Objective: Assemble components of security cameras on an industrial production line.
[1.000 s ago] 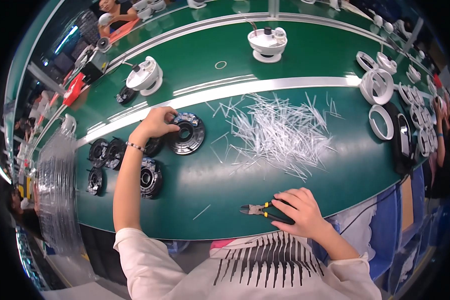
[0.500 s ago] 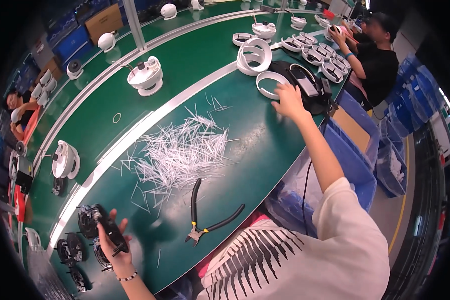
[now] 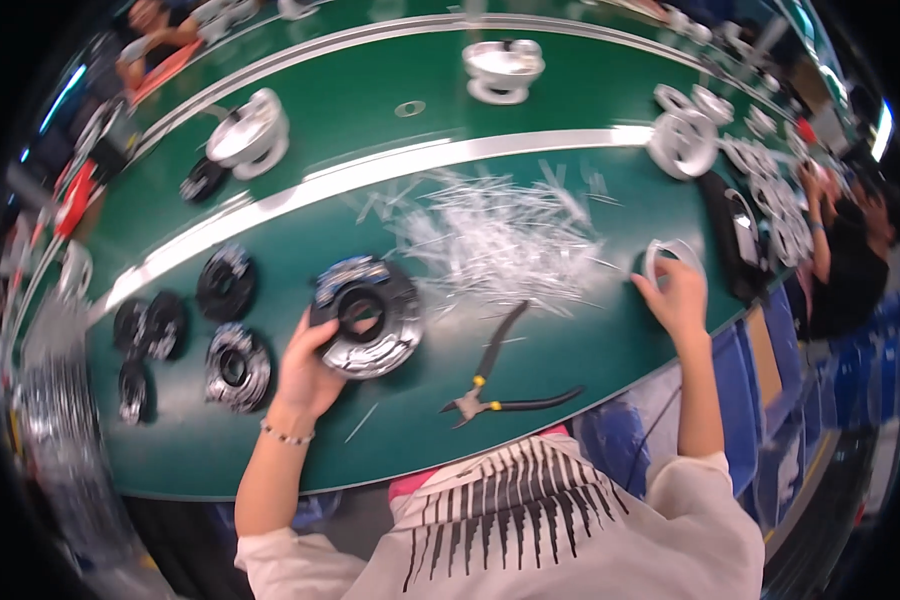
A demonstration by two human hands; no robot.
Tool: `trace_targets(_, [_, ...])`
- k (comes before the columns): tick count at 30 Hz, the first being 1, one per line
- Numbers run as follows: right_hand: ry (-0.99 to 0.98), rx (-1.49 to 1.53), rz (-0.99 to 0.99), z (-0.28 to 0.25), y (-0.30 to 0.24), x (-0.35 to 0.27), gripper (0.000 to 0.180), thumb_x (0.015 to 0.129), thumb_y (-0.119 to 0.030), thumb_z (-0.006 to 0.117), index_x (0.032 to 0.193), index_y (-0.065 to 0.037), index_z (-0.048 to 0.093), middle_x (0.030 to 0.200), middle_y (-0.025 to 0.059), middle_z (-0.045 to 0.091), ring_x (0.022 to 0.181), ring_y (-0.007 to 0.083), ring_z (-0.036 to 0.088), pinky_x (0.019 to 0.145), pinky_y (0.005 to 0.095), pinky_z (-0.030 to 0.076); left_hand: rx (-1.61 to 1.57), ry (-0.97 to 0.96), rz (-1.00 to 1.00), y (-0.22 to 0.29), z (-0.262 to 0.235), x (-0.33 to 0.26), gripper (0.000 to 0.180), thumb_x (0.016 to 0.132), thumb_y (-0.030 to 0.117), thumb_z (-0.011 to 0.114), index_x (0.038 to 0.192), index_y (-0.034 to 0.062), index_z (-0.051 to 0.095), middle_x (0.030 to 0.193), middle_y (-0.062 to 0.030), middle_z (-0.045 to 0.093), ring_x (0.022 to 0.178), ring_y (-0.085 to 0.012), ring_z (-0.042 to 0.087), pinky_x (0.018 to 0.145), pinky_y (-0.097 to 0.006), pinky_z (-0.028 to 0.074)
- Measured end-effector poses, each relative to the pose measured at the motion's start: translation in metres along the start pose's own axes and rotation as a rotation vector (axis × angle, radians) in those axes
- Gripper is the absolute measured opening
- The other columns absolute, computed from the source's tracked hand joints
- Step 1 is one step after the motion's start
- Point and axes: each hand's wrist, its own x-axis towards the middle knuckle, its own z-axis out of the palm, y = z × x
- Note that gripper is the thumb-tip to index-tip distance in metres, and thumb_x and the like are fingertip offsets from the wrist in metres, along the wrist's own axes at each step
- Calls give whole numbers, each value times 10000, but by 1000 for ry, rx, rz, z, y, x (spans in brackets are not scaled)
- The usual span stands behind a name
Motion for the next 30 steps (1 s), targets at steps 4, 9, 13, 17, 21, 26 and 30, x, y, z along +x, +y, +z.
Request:
trace_targets(4, [-31,-113,-3,-14,20,-5,1042,498,-405,776,1329,-99,228,1377,212,182,1265,374,185,995,444,210,176,2,41,5,1,-9,402,869,195,425,1231,54,325,1114,-106,510,952,-186,551,658,-306,508])
trace_targets(9, [-275,102,28,-13,40,-1,1032,485,-318,790,1322,-58,245,1327,208,280,1219,352,264,997,409,238,251,-6,132,6,3,-10,337,886,169,413,1180,3,400,1069,-95,540,962,-166,545,836,-299,446])
trace_targets(13, [-96,190,-7,-24,0,0,1030,454,-282,806,1301,-37,276,1259,180,363,1157,332,328,982,388,266,184,28,39,4,3,-9,306,860,186,441,1099,0,486,1052,-103,556,948,-181,553,831,-305,449])
trace_targets(17, [-66,972,-214,-31,-125,2,1032,478,-382,808,1282,9,292,1211,145,398,1143,253,380,967,383,290,-84,32,-215,-3,6,-4,328,837,217,451,1082,5,501,1034,-118,572,943,-208,557,846,-345,445])
trace_targets(21, [-142,748,-531,-26,-205,6,1049,463,-442,785,1260,21,286,1275,245,290,1174,393,292,975,454,221,-19,16,-238,-2,52,2,356,856,289,411,1064,21,518,1027,-113,572,896,-214,575,836,-358,457])
trace_targets(26, [-183,787,-504,-11,-234,-1,1090,435,-424,807,1272,33,279,1289,240,293,1167,380,304,966,445,253,-215,-81,-171,4,51,0,542,847,425,340,1186,11,425,1124,-142,517,982,-253,536,875,-381,433])
trace_targets(30, [-128,790,-459,-3,-244,-4,1076,431,-403,811,1265,33,288,1294,236,291,1164,379,301,958,457,262,-270,-103,-107,-6,51,-1,623,829,481,312,1233,13,386,1174,-135,475,1057,-234,481,918,-364,382])
